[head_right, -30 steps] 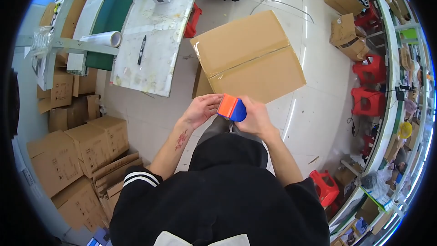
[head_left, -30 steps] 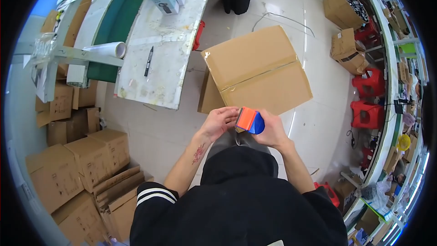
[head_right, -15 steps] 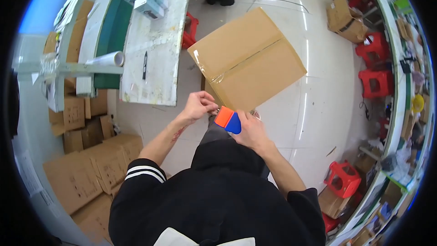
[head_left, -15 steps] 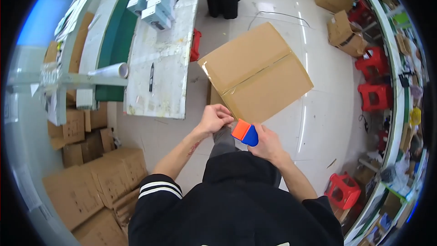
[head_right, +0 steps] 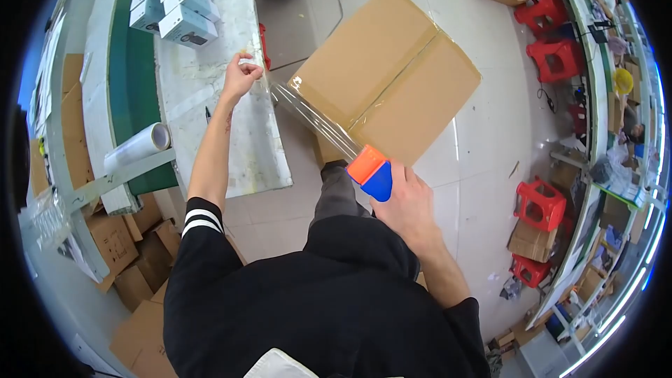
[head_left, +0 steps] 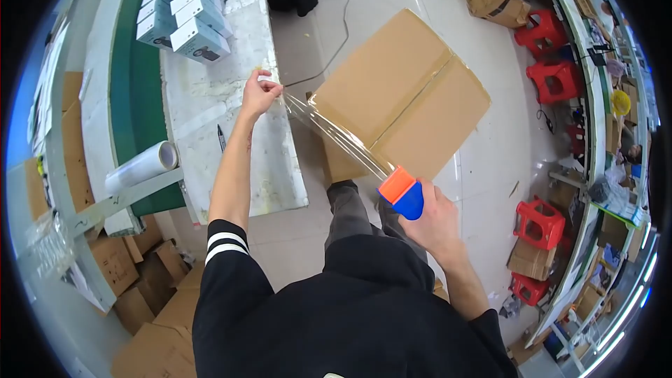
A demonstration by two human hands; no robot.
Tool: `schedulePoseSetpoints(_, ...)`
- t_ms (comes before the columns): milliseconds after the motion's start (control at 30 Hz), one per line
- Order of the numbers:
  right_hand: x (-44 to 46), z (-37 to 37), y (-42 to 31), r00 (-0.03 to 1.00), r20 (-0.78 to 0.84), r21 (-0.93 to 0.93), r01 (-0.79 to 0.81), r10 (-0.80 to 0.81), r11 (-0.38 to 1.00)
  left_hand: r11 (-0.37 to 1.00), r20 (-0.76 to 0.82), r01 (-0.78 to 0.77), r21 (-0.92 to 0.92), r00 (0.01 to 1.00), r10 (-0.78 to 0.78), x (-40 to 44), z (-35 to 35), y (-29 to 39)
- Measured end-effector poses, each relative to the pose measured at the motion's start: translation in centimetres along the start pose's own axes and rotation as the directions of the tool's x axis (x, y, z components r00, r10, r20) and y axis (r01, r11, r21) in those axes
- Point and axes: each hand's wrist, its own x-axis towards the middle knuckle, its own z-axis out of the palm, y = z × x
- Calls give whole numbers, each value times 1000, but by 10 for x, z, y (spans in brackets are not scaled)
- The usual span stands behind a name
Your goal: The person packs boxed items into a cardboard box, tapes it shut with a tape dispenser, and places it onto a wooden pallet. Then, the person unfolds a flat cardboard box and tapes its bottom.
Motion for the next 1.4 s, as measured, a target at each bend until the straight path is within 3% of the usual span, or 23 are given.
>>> schedulePoseSetpoints(67,5,-5,-13,1000,23,-37,-7,8,999,993,30,40,-107,999,-37,6,3,2)
schedulePoseSetpoints(167,14,-17,-34,999,25,-68,-30,32,997,993,49,-22,-116,998,28,12,9,-3)
schedulePoseSetpoints(267,23,-28,-56,998,31,-51,-49,51,997,998,53,-56,-39,997,58,23,29,-15)
schedulePoseSetpoints(367,35,-29,-73,998,40,-99,-51,56,994,976,-2,-112,185,993,114,25,42,-9)
schedulePoseSetpoints(567,43,-21,-81,998,60,-155,-17,26,988,945,-18,-159,284,985,171,17,54,-25)
schedulePoseSetpoints(767,46,-17,-73,1000,6,-158,-24,25,987,950,-55,-94,299,992,115,22,56,-11)
schedulePoseSetpoints(1000,36,-8,-39,978,104,-143,-166,182,976,928,85,-44,370,996,13,12,89,-27)
schedulePoseSetpoints(1100,26,3,-12,973,110,-126,-190,204,974,964,80,9,266,996,-32,5,100,-32)
schedulePoseSetpoints(1200,19,17,15,967,123,-106,-211,223,972,874,-24,-137,467,986,167,8,111,-41)
schedulePoseSetpoints(1267,18,28,26,962,134,-84,-226,236,970,724,-94,-276,632,900,425,15,113,-42)
schedulePoseSetpoints(1333,19,42,28,966,111,-53,-229,234,972,685,-16,-323,653,898,439,30,99,-48)
schedulePoseSetpoints(1400,18,53,30,970,84,-42,-226,229,973,790,198,-286,543,957,211,54,70,-58)
